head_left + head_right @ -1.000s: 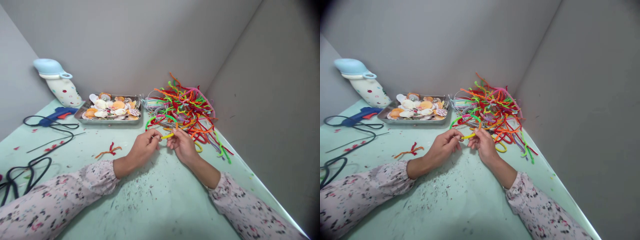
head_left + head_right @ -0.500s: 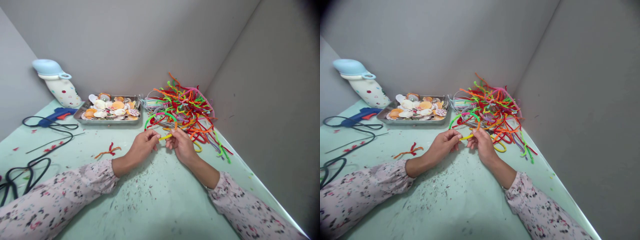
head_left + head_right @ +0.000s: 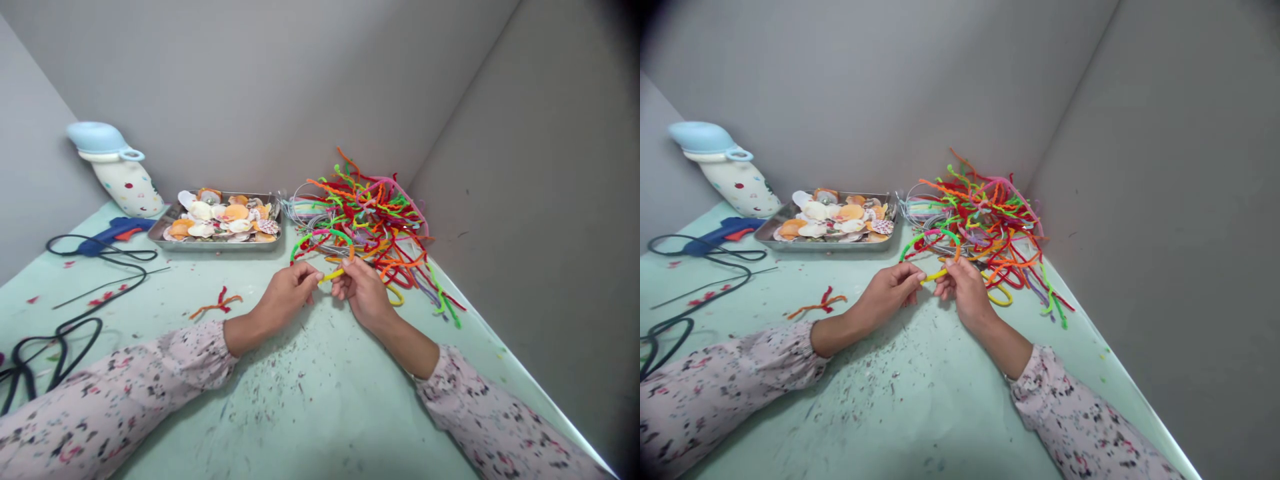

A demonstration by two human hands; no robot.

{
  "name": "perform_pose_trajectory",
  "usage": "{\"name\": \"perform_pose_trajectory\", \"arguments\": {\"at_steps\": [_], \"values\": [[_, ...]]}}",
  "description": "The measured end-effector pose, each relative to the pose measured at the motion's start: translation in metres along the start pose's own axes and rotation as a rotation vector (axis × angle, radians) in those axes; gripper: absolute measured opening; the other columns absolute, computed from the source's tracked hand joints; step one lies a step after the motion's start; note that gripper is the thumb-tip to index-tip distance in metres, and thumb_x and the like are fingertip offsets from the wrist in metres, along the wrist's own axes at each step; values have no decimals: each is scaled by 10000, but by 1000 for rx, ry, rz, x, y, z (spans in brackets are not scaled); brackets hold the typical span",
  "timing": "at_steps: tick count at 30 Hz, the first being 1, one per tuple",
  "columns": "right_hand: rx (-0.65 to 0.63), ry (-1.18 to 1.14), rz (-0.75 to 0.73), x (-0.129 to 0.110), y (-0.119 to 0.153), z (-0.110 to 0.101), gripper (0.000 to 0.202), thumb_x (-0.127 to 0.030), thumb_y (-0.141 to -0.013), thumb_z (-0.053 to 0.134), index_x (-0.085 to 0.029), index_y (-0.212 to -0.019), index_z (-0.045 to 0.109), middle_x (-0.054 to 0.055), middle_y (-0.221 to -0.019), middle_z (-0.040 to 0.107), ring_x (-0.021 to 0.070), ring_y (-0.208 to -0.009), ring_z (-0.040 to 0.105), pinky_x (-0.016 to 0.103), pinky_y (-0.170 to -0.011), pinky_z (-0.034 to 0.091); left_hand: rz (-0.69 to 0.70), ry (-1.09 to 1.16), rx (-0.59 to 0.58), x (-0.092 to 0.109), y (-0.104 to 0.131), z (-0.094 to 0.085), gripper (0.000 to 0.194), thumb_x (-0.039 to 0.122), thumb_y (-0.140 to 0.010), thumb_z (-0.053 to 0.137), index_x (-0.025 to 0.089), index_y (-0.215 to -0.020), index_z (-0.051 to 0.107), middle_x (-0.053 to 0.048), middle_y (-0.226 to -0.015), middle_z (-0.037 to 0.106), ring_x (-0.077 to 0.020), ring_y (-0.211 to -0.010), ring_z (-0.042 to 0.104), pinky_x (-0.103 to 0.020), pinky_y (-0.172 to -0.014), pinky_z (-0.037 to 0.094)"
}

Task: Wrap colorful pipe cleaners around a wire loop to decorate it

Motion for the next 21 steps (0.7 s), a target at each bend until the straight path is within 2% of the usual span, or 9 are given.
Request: {"name": "perform_pose_trajectory", "arguments": {"at_steps": [15, 21], "values": [[-1, 1, 22, 1, 1, 2, 244, -399, -765, 634, -180, -758, 526, -20, -568, 617, 95, -424, 572, 165, -356, 396, -8, -98, 8, 9, 3, 0, 231, 358, -832, 480, 174, -706, 540, 50, -508, 486, -99, -473, 438, -211, -488, 327], [21, 17, 4, -2, 1, 0, 250, -411, -762, 634, -185, -755, 528, -26, -547, 604, 97, -418, 563, 169, -359, 388, 18, -24, -20, 8, 3, 2, 225, 350, -843, 456, 171, -738, 542, 42, -546, 500, -106, -505, 463, -213, -511, 351]]}}
Point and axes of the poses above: each hand's wrist, its own y-axis away from the middle knuckle, its own z-axis out of the palm, x = y × z, the point moved 9 cm from there along -y, towards the middle knuckle
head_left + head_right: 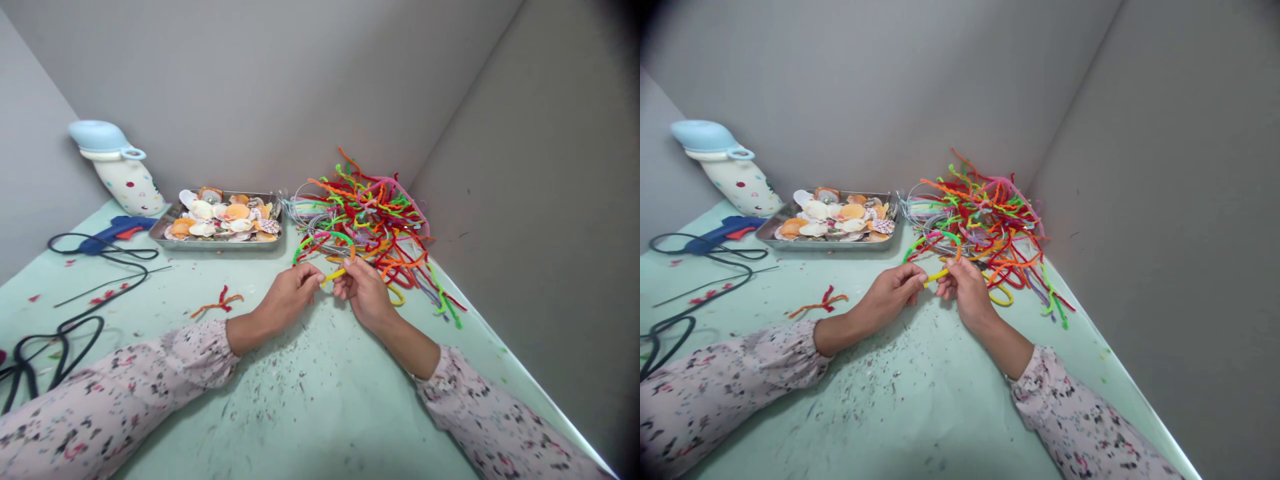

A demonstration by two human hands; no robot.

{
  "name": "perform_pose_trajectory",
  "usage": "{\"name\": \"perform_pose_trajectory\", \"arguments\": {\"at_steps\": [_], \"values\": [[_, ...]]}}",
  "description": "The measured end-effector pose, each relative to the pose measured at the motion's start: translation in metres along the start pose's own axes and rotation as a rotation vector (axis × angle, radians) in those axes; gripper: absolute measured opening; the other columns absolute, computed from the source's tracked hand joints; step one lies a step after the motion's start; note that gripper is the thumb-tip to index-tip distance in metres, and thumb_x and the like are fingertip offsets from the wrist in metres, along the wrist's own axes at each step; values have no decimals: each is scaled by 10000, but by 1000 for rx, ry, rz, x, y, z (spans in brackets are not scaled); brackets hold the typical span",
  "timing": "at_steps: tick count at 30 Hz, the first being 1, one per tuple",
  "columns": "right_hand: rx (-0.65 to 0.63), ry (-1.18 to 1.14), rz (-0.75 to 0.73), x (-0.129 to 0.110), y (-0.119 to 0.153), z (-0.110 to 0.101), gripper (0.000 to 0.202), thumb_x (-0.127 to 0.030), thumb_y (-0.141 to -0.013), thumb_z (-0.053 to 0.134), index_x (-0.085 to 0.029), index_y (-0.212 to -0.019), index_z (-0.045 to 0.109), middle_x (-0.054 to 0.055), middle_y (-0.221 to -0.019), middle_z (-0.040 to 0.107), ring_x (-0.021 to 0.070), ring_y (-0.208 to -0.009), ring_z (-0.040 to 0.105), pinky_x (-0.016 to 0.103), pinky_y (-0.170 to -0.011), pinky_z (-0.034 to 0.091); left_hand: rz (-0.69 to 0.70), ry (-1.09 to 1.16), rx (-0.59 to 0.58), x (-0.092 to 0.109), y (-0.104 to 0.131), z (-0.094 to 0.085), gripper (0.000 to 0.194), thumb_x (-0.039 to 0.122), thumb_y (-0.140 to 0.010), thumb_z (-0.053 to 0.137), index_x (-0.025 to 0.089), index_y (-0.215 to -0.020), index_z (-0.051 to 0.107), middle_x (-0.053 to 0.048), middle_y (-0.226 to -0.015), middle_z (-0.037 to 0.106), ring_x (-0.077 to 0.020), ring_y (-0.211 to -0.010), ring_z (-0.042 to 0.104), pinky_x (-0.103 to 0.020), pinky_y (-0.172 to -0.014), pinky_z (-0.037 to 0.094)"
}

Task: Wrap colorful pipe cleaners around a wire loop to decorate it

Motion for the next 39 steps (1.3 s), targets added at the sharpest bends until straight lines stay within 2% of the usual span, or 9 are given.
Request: {"name": "perform_pose_trajectory", "arguments": {"at_steps": [9, 16, 23, 31, 39], "values": [[-5, -7, -4, 2, -1, -1, 238, -395, -778, 624, -182, -743, 524, -24, -546, 611, 93, -409, 564, 165, -355, 382, 31, -50, 12, 0, 0, 0, 189, 324, -846, 464, 173, -768, 546, 46, -573, 499, -100, -516, 465, -210, -518, 356], [-9, -14, 0, 2, -1, 0, 246, -402, -770, 628, -181, -743, 525, -26, -545, 602, 92, -399, 554, 167, -349, 380, 69, -199, 31, 6, 1, -2, 196, 311, -857, 447, 178, -755, 549, 33, -565, 511, -118, -538, 465, -226, -541, 346], [-6, -16, 21, 3, 0, 1, 243, -397, -758, 636, -183, -745, 522, -25, -549, 606, 95, -405, 562, 166, -349, 381, 156, -358, 59, 16, 2, -3, 177, 262, -862, 431, 178, -765, 552, -4, -693, 574, -141, -646, 498, -244, -603, 349], [7, -15, 2, -1, 0, 0, 229, -382, -766, 628, -181, -748, 522, -24, -541, 608, 95, -400, 554, 170, -358, 380, 126, -150, 32, 11, 2, -3, 194, 290, -869, 419, 174, -796, 556, 15, -644, 535, -125, -608, 491, -219, -567, 371], [9, 9, -11, -2, 0, -1, 231, -393, -769, 624, -188, -736, 523, -31, -529, 597, 96, -395, 546, 176, -357, 377, 99, -138, 15, 7, 2, -2, 181, 287, -851, 432, 173, -813, 567, 5, -669, 562, -124, -598, 488, -222, -564, 372]]}}
Point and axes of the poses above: each hand's wrist, its own y-axis away from the middle knuckle, its own z-axis out of the palm, x = y × z, the point moved 9 cm from there along -y, towards the middle knuckle
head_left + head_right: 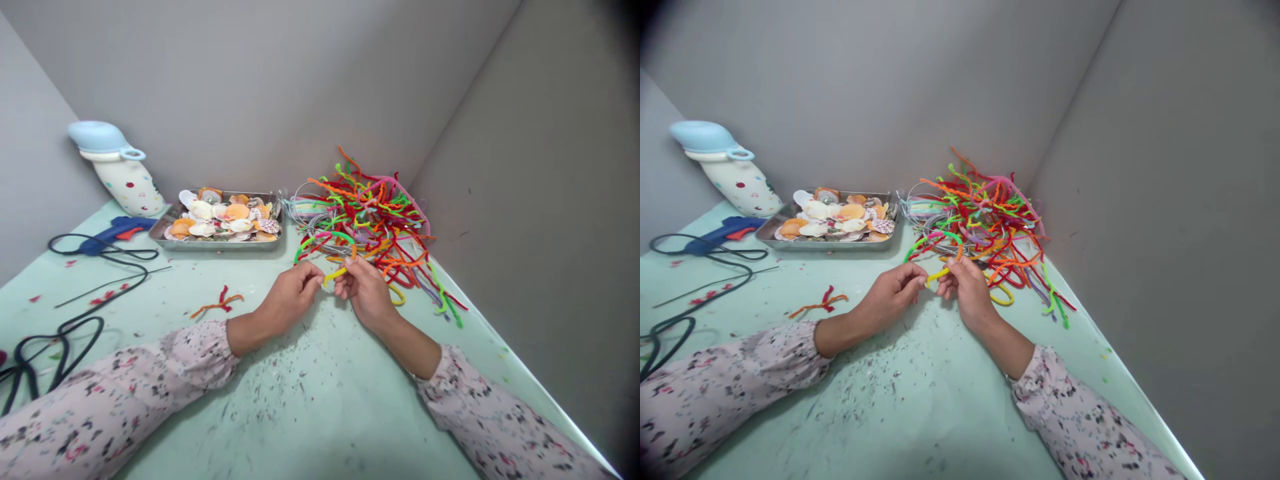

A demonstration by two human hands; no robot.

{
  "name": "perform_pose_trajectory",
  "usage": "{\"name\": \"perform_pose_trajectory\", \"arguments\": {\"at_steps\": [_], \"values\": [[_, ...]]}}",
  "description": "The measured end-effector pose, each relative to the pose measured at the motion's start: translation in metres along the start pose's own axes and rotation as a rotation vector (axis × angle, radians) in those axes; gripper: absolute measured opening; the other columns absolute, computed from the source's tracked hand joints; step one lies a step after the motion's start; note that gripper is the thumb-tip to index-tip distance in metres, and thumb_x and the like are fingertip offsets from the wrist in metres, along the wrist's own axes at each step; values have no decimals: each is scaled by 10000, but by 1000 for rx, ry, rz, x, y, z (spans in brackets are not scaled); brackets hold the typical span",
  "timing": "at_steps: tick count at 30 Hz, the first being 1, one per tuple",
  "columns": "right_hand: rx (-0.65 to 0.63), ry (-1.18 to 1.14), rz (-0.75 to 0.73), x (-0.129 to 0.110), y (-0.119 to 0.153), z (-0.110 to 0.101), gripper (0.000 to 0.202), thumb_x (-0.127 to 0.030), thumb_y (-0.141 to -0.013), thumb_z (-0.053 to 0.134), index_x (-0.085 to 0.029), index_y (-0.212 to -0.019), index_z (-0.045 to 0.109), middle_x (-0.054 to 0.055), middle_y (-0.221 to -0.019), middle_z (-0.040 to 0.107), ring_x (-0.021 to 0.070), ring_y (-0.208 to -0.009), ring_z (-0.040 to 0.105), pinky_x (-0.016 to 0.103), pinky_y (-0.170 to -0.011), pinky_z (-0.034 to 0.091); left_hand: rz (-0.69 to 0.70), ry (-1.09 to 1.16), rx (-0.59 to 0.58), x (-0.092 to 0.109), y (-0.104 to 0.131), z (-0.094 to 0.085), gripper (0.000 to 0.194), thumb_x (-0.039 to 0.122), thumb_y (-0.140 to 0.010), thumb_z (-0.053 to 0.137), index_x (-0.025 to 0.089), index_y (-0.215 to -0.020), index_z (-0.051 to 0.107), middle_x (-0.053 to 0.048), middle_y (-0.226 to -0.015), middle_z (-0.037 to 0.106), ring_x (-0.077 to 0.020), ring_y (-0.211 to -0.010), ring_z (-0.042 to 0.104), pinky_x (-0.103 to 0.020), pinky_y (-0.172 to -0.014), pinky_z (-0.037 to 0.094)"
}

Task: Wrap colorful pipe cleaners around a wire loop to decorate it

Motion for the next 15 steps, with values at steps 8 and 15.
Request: {"name": "perform_pose_trajectory", "arguments": {"at_steps": [8, 15], "values": [[-13, 4, -10, 0, 0, 0, 223, -390, -781, 614, -189, -742, 524, -35, -536, 593, 93, -397, 543, 174, -357, 374, -20, 53, -34, 0, 0, 2, 186, 283, -847, 434, 169, -809, 577, 19, -610, 542, -121, -567, 488, -222, -552, 366], [-23, 36, -25, 0, 0, 0, 232, -407, -793, 597, -195, -746, 517, -35, -542, 591, 93, -407, 549, 173, -356, 377, -19, 68, -45, 0, 0, 3, 168, 268, -844, 443, 173, -812, 577, 25, -591, 552, -115, -555, 496, -214, -538, 368]]}}
Point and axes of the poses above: each hand's wrist, its own y-axis away from the middle knuckle, its own z-axis out of the palm, x = y × z, the point moved 9 cm from there along -y, towards the middle knuckle
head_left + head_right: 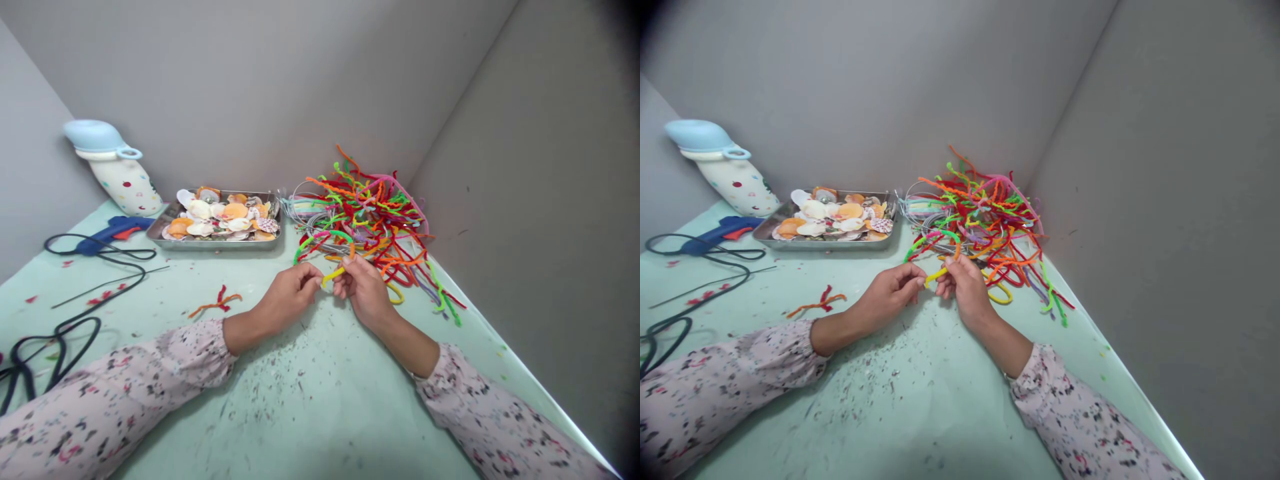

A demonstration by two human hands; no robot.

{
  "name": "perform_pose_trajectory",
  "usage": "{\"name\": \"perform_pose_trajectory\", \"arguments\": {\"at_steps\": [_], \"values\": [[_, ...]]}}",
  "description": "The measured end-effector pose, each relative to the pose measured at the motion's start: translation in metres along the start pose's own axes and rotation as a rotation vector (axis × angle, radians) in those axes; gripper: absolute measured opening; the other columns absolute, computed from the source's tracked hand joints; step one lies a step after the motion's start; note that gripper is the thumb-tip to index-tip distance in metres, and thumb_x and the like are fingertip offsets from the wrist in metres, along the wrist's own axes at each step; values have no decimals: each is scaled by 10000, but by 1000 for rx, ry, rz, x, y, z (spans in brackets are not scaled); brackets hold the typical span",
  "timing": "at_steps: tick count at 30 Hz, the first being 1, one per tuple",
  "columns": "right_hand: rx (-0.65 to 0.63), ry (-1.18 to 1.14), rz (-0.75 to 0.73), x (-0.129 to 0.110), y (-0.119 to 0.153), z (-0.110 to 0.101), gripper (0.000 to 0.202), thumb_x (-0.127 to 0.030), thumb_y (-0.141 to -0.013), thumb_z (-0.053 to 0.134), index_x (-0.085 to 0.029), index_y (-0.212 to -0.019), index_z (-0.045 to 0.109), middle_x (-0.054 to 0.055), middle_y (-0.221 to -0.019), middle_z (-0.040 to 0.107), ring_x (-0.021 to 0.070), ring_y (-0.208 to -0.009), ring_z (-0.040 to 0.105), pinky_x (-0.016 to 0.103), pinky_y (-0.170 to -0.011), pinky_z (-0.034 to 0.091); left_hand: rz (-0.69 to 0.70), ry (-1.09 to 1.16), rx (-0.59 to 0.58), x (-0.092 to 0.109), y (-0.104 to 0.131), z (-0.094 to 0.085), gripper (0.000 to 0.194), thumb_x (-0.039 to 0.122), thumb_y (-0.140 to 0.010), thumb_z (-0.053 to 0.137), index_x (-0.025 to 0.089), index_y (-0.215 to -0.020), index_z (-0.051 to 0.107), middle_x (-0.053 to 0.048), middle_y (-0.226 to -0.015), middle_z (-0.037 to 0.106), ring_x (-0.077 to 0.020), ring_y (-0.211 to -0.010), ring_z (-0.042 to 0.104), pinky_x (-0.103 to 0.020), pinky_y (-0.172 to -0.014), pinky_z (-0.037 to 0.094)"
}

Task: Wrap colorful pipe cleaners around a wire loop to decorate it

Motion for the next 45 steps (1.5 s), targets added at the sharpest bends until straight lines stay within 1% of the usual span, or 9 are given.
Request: {"name": "perform_pose_trajectory", "arguments": {"at_steps": [8, 16, 26, 28, 35, 39, 45], "values": [[-11, 24, -19, -1, 1, 0, 229, -402, -814, 574, -189, -745, 523, -32, -545, 591, 89, -421, 554, 169, -368, 386, -1, -13, -15, -3, 0, 2, 162, 268, -845, 444, 172, -827, 573, 21, -608, 560, -115, -559, 510, -212, -533, 374], [-22, 30, -24, 1, 0, 0, 229, -407, -816, 571, -189, -763, 525, -35, -557, 597, 92, -425, 563, 168, -368, 390, 26, -102, 0, -5, -1, 2, 146, 225, -841, 437, 173, -835, 574, 25, -614, 574, -111, -564, 516, -209, -536, 373], [-18, 31, -15, -1, 2, 0, 223, -394, -812, 576, -184, -759, 526, -32, -553, 600, 92, -423, 565, 167, -369, 387, 87, -275, 55, 8, 2, -3, 143, 199, -835, 445, 167, -830, 584, 5, -667, 611, -112, -572, 523, -214, -534, 372], [-17, 30, -19, -1, 1, 0, 228, -398, -809, 581, -184, -754, 523, -33, -553, 599, 93, -423, 564, 169, -370, 389, 93, -267, 58, 8, 2, -3, 145, 196, -834, 443, 166, -827, 584, 6, -658, 607, -113, -571, 525, -215, -535, 376], [9, 31, -21, -2, 0, -2, 218, -376, -817, 573, -184, -735, 512, -31, -542, 597, 91, -419, 559, 165, -364, 381, 56, -103, 15, 1, 0, -1, 177, 261, -863, 430, 166, -837, 578, 11, -655, 600, -116, -597, 542, -218, -567, 410], [-1, 32, -23, -2, 1, 0, 213, -372, -822, 567, -186, -734, 510, -35, -535, 592, 89, -417, 553, 166, -367, 379, 54, -115, 13, 1, 0, -1, 170, 249, -858, 436, 166, -845, 583, 10, -652, 605, -116, -597, 545, -213, -558, 408], [-1, 27, -16, -2, 1, -1, 217, -382, -814, 575, -190, -738, 508, -37, -542, 595, 89, -420, 552, 166, -367, 377, 87, -145, 30, 1, 0, -1, 159, 222, -849, 439, 170, -843, 590, -7, -746, 637, -125, -665, 570, -216, -596, 426]]}}
Point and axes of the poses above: each hand's wrist, its own y-axis away from the middle knuckle, its own z-axis out of the palm, x = y × z, the point moved 9 cm from there along -y, towards the middle knuckle
